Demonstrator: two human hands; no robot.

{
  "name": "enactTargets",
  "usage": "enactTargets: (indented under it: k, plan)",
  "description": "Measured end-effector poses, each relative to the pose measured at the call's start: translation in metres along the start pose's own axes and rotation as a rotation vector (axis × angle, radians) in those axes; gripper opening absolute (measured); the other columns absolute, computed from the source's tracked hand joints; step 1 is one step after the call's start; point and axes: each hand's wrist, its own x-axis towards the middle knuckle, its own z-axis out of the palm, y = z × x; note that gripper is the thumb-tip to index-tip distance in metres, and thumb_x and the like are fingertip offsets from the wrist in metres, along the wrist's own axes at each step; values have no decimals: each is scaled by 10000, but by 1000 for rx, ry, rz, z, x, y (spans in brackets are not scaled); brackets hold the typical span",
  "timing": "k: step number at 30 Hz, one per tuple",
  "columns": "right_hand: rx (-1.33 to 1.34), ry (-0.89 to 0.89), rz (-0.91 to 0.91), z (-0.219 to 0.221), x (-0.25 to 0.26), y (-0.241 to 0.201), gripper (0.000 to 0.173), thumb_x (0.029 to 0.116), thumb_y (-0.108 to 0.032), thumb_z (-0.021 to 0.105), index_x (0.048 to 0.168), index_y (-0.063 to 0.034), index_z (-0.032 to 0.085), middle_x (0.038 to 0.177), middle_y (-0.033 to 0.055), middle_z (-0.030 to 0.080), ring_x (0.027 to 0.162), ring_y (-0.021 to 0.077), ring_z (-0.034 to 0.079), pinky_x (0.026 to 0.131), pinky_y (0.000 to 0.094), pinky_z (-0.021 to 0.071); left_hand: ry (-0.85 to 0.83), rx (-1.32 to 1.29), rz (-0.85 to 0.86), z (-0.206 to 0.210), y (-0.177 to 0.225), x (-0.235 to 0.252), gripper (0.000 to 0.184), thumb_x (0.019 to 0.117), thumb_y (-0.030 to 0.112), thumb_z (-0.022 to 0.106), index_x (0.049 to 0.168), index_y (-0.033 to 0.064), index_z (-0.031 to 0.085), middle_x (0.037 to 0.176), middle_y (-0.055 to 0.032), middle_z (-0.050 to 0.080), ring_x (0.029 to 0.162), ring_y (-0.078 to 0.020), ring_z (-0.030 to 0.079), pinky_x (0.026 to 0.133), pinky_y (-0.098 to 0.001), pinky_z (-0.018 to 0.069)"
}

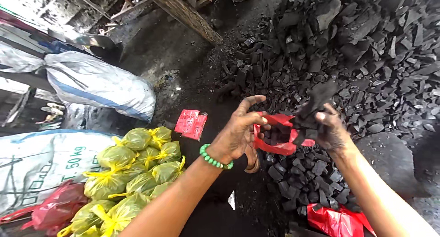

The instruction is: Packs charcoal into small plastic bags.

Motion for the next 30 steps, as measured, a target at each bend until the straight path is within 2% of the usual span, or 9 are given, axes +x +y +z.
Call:
enactTargets:
  k: [3,7,13,16,19,22,25,27,30]
  plan:
    - [-795,-258,76,-3,13,9,345,838,-214,763,1163,-101,736,1126,77,710,1015,184,679,885,403,574,-28,-2,4,10,3,0,633,881,99,514,1497,186,398,1027,-75,625,752,-144,653,611,-275,562]
    - [-1654,-441,488,18,21,16,484,908,-306,784,1330,-96,672,1345,318,577,1242,524,554,981,701,449,-118,-32,-28,22,0,0,626,893,87,505,1496,180,369,1064,-92,633,746,-129,645,601,-246,538]
    - [-1279,-461,137,87,-18,-15,168,901,119,647,1063,109,691,1133,295,670,1076,450,653,952,581,507,-193,-104,-6,24,-2,1,619,893,94,493,1491,193,363,1105,-61,653,840,-113,680,689,-248,577]
    - [-1141,-646,93,66,-9,-14,279,906,94,660,1170,35,727,1316,240,648,1219,408,609,1055,560,458,-141,-81,-1,15,0,1,621,880,114,484,1484,207,376,1128,-64,677,856,-114,696,677,-255,584]
    - [-828,-274,12,-11,10,6,232,993,-73,590,1171,-25,731,1164,91,726,1029,167,707,923,388,594,-46,-68,-6,-4,2,2,581,927,135,476,1494,224,385,1102,-84,665,767,-119,678,615,-238,567]
    - [-1232,251,225,-101,16,25,337,971,-152,703,1257,22,658,1251,288,636,1120,453,640,925,645,519,10,-47,0,-18,6,2,568,914,144,463,1470,236,402,1075,-72,671,743,-118,671,620,-245,568]
    - [-1554,247,487,-144,-19,83,998,808,-300,889,1607,-87,330,1618,392,172,1458,657,177,980,901,265,38,-33,51,-23,11,0,551,911,144,462,1456,220,420,1058,-65,678,735,-109,670,617,-241,570]
    - [-1641,156,634,-135,-37,110,1078,802,-384,884,1651,-206,244,1666,348,62,1516,608,31,1035,890,199,41,-36,75,-26,14,2,566,893,146,480,1453,217,428,1043,-53,672,751,-107,674,629,-242,579]
    - [-1671,-5,741,-123,-45,112,921,826,-416,851,1596,-227,383,1636,332,203,1474,576,247,1016,769,383,64,-45,88,-29,16,3,541,897,152,479,1433,219,449,1038,-40,668,757,-110,671,630,-244,575]
